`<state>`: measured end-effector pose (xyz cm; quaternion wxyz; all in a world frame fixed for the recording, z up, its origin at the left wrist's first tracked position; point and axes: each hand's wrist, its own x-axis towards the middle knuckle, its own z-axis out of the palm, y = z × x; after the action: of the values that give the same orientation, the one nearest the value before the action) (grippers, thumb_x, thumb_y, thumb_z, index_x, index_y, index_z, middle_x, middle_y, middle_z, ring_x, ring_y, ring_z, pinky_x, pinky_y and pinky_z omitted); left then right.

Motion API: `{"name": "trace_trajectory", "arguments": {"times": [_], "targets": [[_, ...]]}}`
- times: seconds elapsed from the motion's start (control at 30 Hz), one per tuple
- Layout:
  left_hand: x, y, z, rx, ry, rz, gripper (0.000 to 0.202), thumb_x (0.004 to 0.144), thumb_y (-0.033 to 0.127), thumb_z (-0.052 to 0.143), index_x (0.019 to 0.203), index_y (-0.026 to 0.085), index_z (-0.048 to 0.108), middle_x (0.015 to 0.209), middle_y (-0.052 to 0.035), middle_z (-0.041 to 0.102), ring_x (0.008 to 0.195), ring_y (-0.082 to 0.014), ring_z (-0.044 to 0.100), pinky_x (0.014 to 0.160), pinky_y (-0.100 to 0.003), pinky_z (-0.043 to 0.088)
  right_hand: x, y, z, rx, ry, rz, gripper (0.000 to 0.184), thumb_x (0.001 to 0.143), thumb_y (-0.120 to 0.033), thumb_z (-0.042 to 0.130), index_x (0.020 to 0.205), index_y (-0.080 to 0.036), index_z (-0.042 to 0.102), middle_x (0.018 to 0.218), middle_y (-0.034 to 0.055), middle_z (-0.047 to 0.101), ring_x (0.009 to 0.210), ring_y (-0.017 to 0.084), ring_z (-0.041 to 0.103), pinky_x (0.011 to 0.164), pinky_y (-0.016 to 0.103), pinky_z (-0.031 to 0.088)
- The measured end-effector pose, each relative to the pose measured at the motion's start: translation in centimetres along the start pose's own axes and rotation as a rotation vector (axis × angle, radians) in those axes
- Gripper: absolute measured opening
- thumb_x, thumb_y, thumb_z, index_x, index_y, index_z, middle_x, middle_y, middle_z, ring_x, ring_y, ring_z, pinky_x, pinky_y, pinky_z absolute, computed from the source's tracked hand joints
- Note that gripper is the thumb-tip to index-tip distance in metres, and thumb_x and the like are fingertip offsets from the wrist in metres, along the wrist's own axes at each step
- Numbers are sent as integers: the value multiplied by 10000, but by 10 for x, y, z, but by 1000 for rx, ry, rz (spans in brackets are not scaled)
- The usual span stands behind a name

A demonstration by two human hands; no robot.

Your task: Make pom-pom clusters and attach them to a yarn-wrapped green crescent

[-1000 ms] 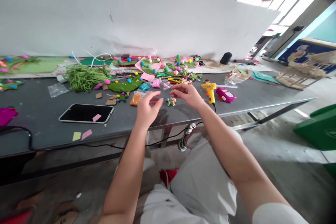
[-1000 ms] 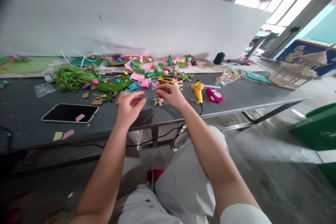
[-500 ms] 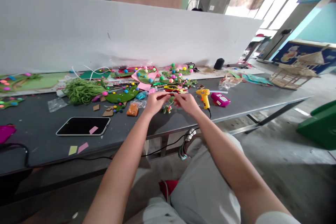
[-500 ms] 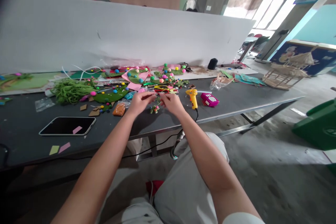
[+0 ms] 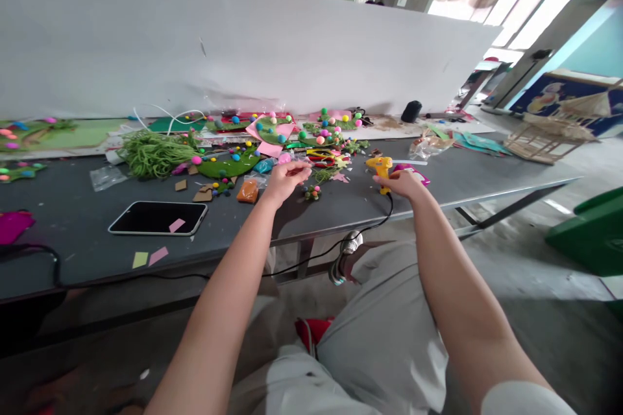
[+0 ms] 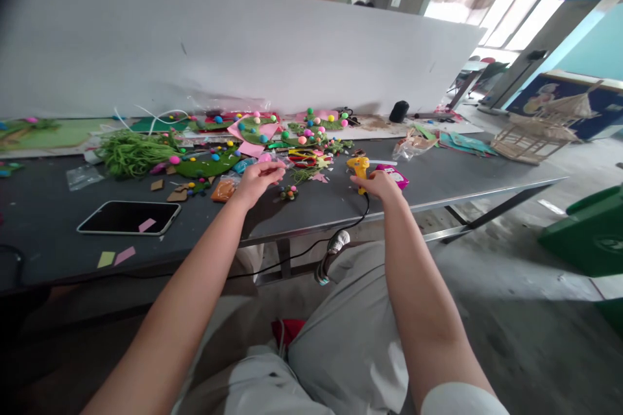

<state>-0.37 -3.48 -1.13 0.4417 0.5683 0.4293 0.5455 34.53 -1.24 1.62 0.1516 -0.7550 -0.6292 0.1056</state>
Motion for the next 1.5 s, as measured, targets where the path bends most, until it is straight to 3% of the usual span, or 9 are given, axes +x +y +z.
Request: {"name": "trace_trajectory", "arguments": {"times": [0.13,0.23,0.33,0.47,0.63,0.8,1.03,1.23,1.5], "targets": [[0,-1,-1,-17,4,-27,649,849,795,596,736,168,722,638,-48,643,558,-139,579,560,-278,477,11,-16,11,87,7,87,297,768,-396,798,882,-130,737,833,142,732,826,306,719,704,346,507],[-1,-2,-2,4,40,-20,501,799,677,752,808,177,749,713,-44,687,620,-146,609,590,-265,486,2,-26,6,215,21,26,301,839,-301,735,1072,-111,726,995,147,751,901,285,726,755,332,525],[-1,-4,-2,20,68,-30,404,762,535,834,977,198,779,908,-57,760,774,-189,681,651,-270,519,-18,-38,-2,403,-101,-125,326,932,-397,675,1152,-159,707,1065,93,765,794,180,702,715,270,541],[1,-8,-1,21,98,-77,414,885,587,693,964,186,761,897,-70,744,754,-193,683,615,-271,498,-35,-64,-3,656,-348,-322,519,895,-660,682,930,-143,707,944,99,754,623,108,568,615,240,502],[3,-13,-1,45,144,-102,570,902,737,597,869,181,718,798,-66,685,678,-172,630,572,-265,436,-35,-97,-1,477,-404,-406,575,938,-701,591,765,-157,655,718,55,681,541,106,535,578,261,450],[1,-12,0,64,160,-124,524,901,695,618,875,180,710,799,-57,688,685,-167,615,584,-259,430,-30,-114,-9,249,-357,-421,535,911,-650,649,675,-171,628,570,15,592,504,113,505,552,272,399],[-1,-9,2,71,169,-161,391,894,559,671,824,178,721,770,-45,706,641,-149,605,564,-250,428,-19,-119,-8,147,-375,-491,582,867,-695,663,593,-187,587,526,5,566,491,125,513,568,286,408],[-4,-4,4,96,187,-164,229,835,400,757,846,172,743,803,-36,738,677,-147,615,625,-257,475,-20,-120,-5,106,-349,-455,532,884,-634,681,617,-181,597,557,18,579,529,140,527,593,300,402],[-2,-8,3,95,182,-160,220,839,390,755,868,171,754,828,-43,746,682,-145,618,654,-261,495,-20,-119,-5,130,-361,-430,501,864,-599,716,609,-193,568,552,2,566,507,132,512,557,300,390]]}}
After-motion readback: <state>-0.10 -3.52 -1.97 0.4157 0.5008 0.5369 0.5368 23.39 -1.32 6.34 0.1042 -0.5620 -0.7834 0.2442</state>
